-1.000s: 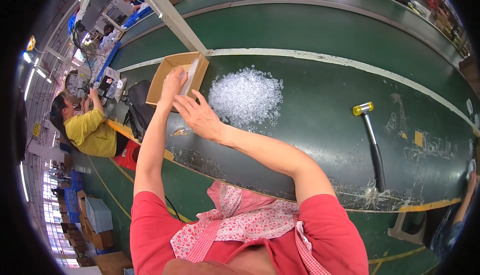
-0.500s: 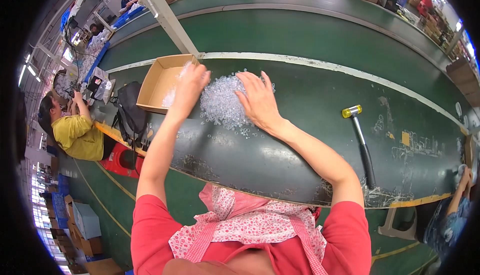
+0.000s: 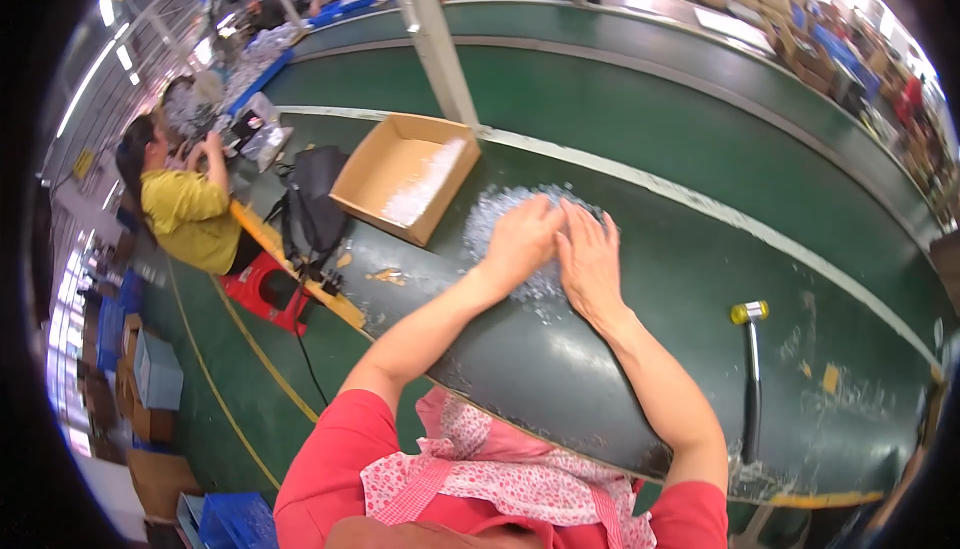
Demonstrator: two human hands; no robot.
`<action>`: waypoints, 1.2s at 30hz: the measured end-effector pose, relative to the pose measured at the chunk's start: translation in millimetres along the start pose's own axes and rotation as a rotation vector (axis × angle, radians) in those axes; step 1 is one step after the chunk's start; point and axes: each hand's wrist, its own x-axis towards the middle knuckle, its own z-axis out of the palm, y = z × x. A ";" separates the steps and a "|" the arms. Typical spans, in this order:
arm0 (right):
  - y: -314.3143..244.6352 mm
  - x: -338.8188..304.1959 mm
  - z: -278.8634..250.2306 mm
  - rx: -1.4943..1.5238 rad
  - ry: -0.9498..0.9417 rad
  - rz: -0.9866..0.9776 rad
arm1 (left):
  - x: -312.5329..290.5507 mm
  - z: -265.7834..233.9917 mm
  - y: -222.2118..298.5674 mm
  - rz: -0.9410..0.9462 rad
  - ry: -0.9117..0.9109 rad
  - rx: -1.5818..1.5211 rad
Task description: The person assembles small plastic components by inserting plastic inserts into a circular plastic housing, using a hammer to seat the parts.
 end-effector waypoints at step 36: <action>3.2 3.7 -8.4 0.067 0.065 0.026 | -13.9 -15.7 4.8 -0.107 -0.067 -0.064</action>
